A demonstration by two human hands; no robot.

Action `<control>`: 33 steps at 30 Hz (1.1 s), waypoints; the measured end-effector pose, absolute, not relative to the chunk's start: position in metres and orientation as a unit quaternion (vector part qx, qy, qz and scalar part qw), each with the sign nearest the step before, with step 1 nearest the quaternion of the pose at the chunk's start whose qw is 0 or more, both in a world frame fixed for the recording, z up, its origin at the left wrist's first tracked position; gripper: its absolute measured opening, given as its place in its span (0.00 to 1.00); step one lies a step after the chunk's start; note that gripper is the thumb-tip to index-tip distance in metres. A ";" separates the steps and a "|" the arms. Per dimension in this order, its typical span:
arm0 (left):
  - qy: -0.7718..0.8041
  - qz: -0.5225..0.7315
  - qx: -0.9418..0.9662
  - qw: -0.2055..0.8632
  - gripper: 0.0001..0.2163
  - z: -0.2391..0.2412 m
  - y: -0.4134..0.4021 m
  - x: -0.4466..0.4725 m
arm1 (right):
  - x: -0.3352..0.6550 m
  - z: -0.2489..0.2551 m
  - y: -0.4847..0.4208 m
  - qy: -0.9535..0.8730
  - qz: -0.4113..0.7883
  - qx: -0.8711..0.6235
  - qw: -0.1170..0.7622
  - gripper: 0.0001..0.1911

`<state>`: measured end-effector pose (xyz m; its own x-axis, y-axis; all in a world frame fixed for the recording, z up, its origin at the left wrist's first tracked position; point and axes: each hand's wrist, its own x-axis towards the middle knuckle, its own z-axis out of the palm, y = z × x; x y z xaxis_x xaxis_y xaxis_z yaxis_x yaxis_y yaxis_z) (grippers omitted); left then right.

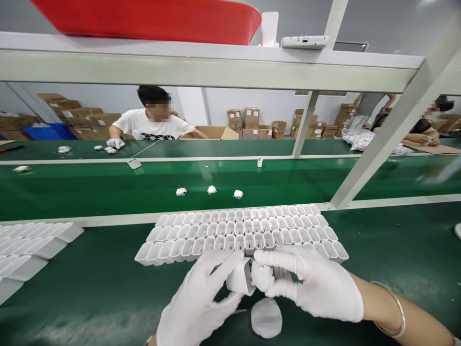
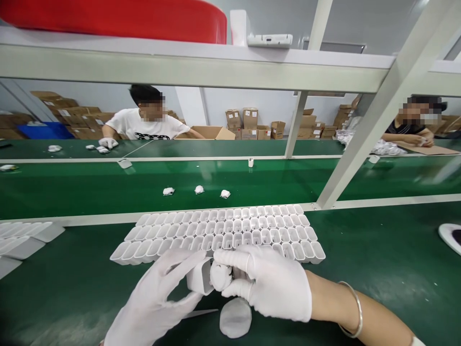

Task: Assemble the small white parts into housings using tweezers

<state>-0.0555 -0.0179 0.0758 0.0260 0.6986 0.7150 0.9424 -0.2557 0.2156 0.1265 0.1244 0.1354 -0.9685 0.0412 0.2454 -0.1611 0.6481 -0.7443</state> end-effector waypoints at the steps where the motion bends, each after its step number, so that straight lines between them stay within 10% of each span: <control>1: -0.591 -0.376 -0.696 0.156 0.16 0.076 -0.018 -0.055 | 0.127 0.135 0.124 -0.903 0.413 0.026 0.112 0.10; 11: -0.610 -0.374 -0.694 0.084 0.20 0.072 -0.016 -0.051 | 0.131 0.125 0.121 -0.913 0.399 -0.061 0.059 0.19; 17: -0.625 -0.401 -0.667 0.062 0.21 0.073 -0.018 -0.044 | 0.122 0.128 0.135 -0.841 0.520 -0.146 -0.034 0.58; 28: -0.584 -0.472 -0.659 0.051 0.18 0.067 -0.008 -0.026 | 0.109 0.116 0.122 -0.670 0.737 -0.089 -0.014 0.43; 33: -0.618 -0.471 -0.628 0.040 0.19 0.059 -0.005 -0.026 | 0.114 0.125 0.125 -0.804 0.576 -0.147 -0.004 0.41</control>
<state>-0.0258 -0.0047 0.0591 -0.2074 0.7384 0.6417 0.8145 -0.2331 0.5313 0.1144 0.1254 0.1253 -0.9570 0.2306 -0.1759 0.2406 0.2930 -0.9253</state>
